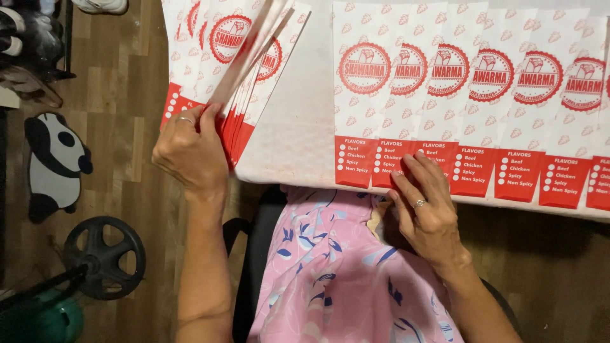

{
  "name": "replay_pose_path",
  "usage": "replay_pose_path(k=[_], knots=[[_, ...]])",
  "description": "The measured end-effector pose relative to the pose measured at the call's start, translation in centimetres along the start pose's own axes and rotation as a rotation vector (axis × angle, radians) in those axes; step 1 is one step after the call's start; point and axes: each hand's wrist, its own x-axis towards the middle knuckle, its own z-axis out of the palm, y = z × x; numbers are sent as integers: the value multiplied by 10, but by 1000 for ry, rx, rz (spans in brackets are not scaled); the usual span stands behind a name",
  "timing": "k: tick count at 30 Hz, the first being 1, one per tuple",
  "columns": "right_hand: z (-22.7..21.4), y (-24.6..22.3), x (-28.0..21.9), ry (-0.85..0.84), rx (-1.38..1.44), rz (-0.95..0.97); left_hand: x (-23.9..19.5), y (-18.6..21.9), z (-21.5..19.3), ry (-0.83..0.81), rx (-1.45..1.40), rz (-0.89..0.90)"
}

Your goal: The person folds printed paper sheets into small rectangular packages, applies glue to the flaps, and presses them closed. They repeat this process for multiple units, stacking the finished packages on the table.

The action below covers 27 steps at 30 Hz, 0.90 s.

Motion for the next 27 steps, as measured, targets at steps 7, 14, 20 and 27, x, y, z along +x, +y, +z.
replay_pose_path(k=[7, 14, 20, 27], knots=[[-2, -1, 2, -36, 20, 17, -13, 89, -20, 39, -257, 190], [-4, 0, -1, -40, 37, 37, -33, 92, -19, -560, -639, 321], [3, -8, 10, -45, 64, 17, -53, 103, -11, -504, -623, 358], [18, -19, 21, -50, 119, -49, -55, 122, -2, -329, -540, 388]])
